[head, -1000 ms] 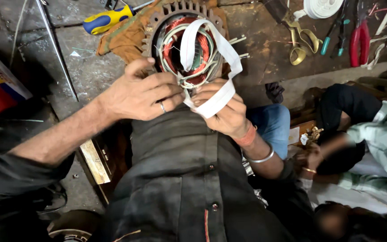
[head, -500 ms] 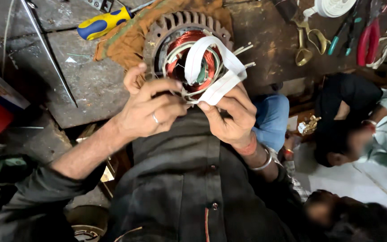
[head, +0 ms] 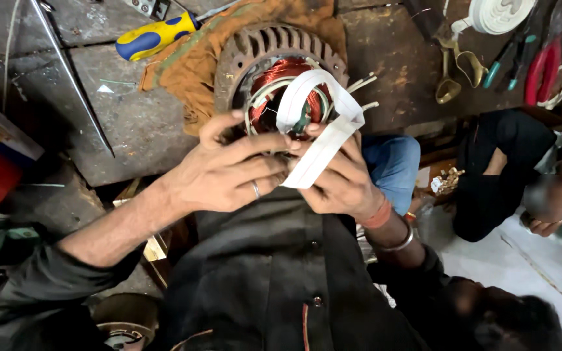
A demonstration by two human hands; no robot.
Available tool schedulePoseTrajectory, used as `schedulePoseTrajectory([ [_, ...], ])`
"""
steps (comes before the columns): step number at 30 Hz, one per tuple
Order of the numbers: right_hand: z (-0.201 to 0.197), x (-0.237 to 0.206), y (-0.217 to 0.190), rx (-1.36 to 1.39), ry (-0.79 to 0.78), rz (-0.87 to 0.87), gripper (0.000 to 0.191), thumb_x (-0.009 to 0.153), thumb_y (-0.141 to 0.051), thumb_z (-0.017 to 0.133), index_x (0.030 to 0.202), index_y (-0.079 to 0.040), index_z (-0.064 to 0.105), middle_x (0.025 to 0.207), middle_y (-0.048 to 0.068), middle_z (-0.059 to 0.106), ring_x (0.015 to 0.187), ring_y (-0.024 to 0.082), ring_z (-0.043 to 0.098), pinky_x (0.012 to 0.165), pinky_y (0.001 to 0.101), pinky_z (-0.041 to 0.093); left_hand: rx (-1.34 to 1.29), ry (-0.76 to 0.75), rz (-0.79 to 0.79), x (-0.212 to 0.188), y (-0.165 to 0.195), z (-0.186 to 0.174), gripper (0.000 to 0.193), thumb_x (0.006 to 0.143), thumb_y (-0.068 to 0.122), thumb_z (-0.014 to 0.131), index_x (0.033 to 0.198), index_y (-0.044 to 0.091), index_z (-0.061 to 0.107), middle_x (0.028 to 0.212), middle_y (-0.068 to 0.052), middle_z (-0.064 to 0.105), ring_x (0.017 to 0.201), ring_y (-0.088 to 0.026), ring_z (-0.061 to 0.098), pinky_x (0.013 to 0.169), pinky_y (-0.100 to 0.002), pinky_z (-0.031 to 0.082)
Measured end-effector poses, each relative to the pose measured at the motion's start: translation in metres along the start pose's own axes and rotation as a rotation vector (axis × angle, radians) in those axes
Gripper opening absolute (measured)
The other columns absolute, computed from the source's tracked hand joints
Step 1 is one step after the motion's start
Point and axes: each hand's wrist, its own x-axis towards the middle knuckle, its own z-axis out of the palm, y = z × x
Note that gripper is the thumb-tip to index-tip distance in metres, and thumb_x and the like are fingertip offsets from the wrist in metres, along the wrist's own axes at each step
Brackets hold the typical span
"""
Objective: The person wraps a white insulating tape around the copper windings of a motor stator. They repeatedly fold and press the tape to secure the coils, occasionally adjusting the stator's position on the workbench.
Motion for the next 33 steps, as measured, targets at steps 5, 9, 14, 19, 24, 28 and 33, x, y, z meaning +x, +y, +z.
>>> schedulePoseTrajectory([
  [5,0.001,-0.004,0.009,-0.043,-0.004,-0.033,0.022,0.083,-0.005,0.086,0.105,-0.002,0.080,0.114,0.004,0.075,0.117,0.029,0.061,0.105,0.0455,0.045,0.254,-0.003,0.333,0.002,-0.011,-0.004,0.008,0.099,0.021,0.067,0.093,0.016,0.066,0.123,0.001,0.067,0.120,-0.014,0.062,0.112,-0.044,0.033],
  [9,0.004,-0.009,0.017,-0.018,0.004,-0.098,0.028,0.078,-0.010,0.085,0.106,-0.005,0.081,0.115,0.004,0.075,0.115,0.029,0.060,0.105,0.0449,0.046,0.217,-0.023,0.376,0.004,-0.016,-0.005,0.012,0.095,0.024,0.065,0.091,0.013,0.064,0.122,-0.004,0.067,0.117,-0.022,0.064,0.105,-0.045,0.047],
  [14,0.005,-0.017,0.028,0.000,0.006,-0.258,0.027,0.076,-0.007,0.084,0.103,-0.005,0.079,0.114,0.006,0.076,0.116,0.028,0.063,0.106,0.0473,0.050,0.275,0.025,0.310,0.006,-0.012,-0.003,0.012,0.099,0.023,0.069,0.104,0.012,0.069,0.131,-0.003,0.067,0.123,-0.023,0.065,0.111,-0.043,0.046],
  [19,0.005,-0.024,0.026,-0.087,-0.055,-0.201,0.031,0.079,-0.005,0.083,0.109,-0.008,0.082,0.114,0.006,0.076,0.115,0.027,0.067,0.106,0.0458,0.055,0.292,0.046,0.307,0.008,-0.009,-0.002,0.011,0.096,0.018,0.072,0.099,0.010,0.065,0.125,-0.008,0.071,0.117,-0.025,0.069,0.109,-0.041,0.050],
  [24,0.008,-0.026,0.028,-0.117,-0.004,-0.241,0.030,0.079,-0.006,0.084,0.109,-0.008,0.081,0.115,0.006,0.076,0.110,0.025,0.069,0.104,0.0449,0.056,0.244,0.043,0.344,0.010,-0.009,-0.003,0.011,0.094,0.013,0.073,0.096,0.008,0.064,0.114,-0.011,0.073,0.108,-0.026,0.070,0.106,-0.040,0.054],
  [28,0.006,-0.026,0.031,-0.122,-0.007,-0.276,0.028,0.078,-0.005,0.083,0.105,-0.006,0.081,0.116,0.007,0.076,0.109,0.026,0.069,0.103,0.0440,0.056,0.163,0.032,0.351,0.016,-0.014,-0.002,0.008,0.092,0.009,0.073,0.093,0.006,0.065,0.112,-0.012,0.073,0.105,-0.028,0.070,0.107,-0.041,0.054],
  [33,0.008,-0.028,0.023,-0.245,0.125,-0.214,0.028,0.078,-0.003,0.086,0.104,0.001,0.078,0.110,0.009,0.074,0.108,0.031,0.066,0.097,0.0427,0.056,0.147,0.053,0.367,0.018,-0.015,0.002,0.014,0.089,0.008,0.074,0.085,0.007,0.060,0.116,-0.011,0.073,0.108,-0.027,0.070,0.107,-0.043,0.054],
])
